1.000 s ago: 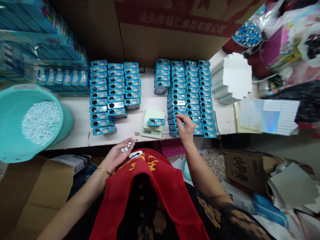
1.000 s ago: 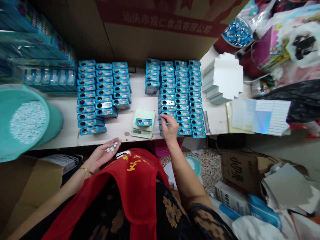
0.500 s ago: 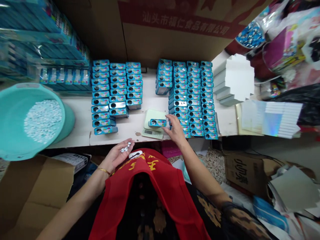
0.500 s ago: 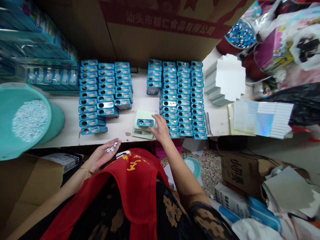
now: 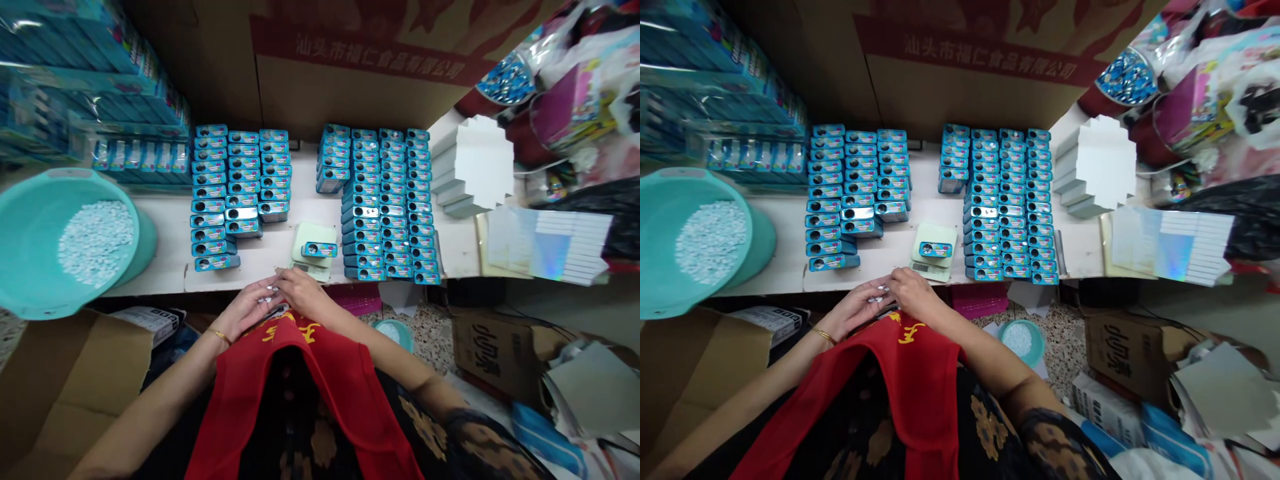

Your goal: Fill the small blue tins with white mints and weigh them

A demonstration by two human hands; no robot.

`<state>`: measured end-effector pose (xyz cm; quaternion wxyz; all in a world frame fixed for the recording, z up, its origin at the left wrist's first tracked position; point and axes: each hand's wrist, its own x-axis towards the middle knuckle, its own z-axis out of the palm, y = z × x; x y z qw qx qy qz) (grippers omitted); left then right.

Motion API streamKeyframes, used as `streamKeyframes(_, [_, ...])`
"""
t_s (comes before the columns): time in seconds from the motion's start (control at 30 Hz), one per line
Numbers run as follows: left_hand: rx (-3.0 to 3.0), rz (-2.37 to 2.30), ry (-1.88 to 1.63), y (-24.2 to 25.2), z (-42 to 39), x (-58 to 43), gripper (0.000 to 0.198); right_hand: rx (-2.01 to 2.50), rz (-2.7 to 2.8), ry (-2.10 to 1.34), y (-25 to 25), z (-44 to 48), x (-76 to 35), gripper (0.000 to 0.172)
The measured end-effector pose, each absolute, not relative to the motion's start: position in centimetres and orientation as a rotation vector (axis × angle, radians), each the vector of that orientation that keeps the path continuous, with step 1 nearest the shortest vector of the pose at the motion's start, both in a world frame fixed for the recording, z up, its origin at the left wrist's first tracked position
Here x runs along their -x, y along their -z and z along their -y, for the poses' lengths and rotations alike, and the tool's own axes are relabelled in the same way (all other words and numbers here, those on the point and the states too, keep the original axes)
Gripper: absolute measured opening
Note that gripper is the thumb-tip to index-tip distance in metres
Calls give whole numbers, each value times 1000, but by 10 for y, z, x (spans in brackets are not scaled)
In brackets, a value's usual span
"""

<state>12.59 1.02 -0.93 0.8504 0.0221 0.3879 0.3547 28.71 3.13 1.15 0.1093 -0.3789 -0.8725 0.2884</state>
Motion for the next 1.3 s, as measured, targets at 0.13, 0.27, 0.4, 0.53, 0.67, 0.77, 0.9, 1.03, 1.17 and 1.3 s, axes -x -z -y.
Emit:
streamKeyframes(0.13, [-76, -804, -695, 11, -9, -132, 38, 1108, 2546, -864, -4, -28, -298, 17])
streamKeyframes(0.27, [-64, -848, -699, 5, -18, -140, 35, 1113, 2352, -893, -4, -38, -317, 17])
streamKeyframes(0.4, [9, -918, -732, -4, -31, -145, 37, 1301, 2065, -773, -3, -62, -338, 16])
streamKeyframes(0.53, [34, -948, -738, -9, -31, -141, 38, 1419, 1917, -705, -1, -75, -363, 16])
streamKeyframes(0.67, [79, -1017, -791, -2, -20, -124, 37, 1546, 1685, -573, -5, -69, -390, 18])
streamKeyframes(0.77, [158, -1114, -845, 7, -10, -108, 33, 1610, 1616, -560, -3, -62, -404, 18])
streamKeyframes(0.9, [209, -1177, -900, 12, -2, -91, 31, 1609, 1673, -652, 6, -62, -407, 27])
streamKeyframes(1.03, [228, -1194, -943, 10, 2, -84, 32, 1570, 1834, -691, 13, -65, -398, 44])
streamKeyframes(1.17, [271, -1202, -964, 9, 6, -80, 37, 1559, 1957, -689, 21, -68, -389, 49])
streamKeyframes(1.3, [310, -1199, -980, 11, 12, -72, 41, 1574, 2024, -713, 30, -72, -385, 47])
